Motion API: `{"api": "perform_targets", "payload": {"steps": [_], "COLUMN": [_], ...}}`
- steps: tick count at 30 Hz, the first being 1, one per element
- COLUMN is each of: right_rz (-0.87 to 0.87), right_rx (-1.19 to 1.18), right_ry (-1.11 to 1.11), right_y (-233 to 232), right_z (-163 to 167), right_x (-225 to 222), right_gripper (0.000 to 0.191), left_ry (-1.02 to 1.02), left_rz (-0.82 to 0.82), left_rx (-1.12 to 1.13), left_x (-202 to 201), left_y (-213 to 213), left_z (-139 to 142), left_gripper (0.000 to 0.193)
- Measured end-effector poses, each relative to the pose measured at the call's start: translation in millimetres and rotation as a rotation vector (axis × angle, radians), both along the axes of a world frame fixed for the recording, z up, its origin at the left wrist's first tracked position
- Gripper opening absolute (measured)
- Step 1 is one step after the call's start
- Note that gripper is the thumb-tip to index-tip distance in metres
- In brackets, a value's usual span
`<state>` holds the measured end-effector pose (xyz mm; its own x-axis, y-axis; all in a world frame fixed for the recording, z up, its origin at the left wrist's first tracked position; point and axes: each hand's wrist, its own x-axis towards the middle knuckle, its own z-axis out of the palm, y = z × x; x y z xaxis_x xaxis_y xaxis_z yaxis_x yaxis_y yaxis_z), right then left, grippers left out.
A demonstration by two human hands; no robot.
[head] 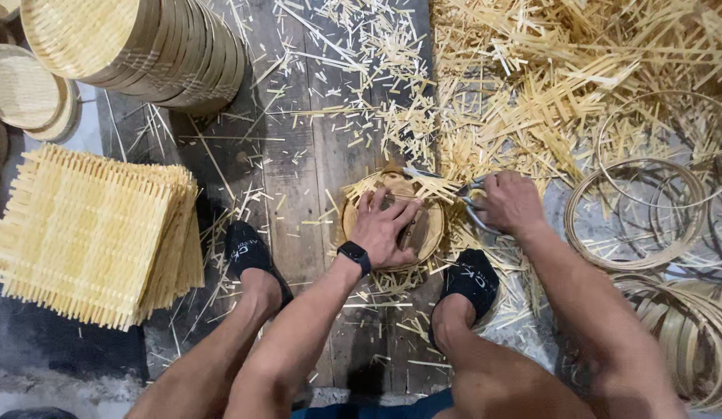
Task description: The person sits on the floor of a workshop and assembles bamboo steamer baskets. They hold a round wooden base block, trim bamboo strips with scissors, bend a thin bamboo rim ring around a woven mat, press the mat and ring into the base, and place finished baskets onto a growing stack.
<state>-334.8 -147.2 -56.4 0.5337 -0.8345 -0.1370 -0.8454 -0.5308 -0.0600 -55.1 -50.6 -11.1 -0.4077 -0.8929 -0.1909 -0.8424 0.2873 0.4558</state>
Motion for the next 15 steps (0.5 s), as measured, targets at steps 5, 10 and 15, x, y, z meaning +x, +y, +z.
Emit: {"api": "perform_targets", "payload": {"steps": [5,10,15], "right_rz": [-0.052,0.019,-0.004], "right_rx": [0.279,0.109,0.045], "right_ry": [0.260,0.119,0.135], "right_y": [-7.2,-3.9,1.9], "right_z": [1.7,-7.7,-29.6], "right_x": [10.9,-14.4,-5.6], "right_gripper": [0.045,0.043,0.045], "left_ry": [-0.022,0.115,0.122], "left_rz": [-0.186,0.390,0.609], "left_rx": [-0.017,-0.278,-0.152], "left_x": [8.3,-12.3,-36.6], "left_y": [-3.0,21.5,24.6], "left_z": [2.3,1.2,-12.4], "left_gripper": [0.106,0.103,0.114]}}
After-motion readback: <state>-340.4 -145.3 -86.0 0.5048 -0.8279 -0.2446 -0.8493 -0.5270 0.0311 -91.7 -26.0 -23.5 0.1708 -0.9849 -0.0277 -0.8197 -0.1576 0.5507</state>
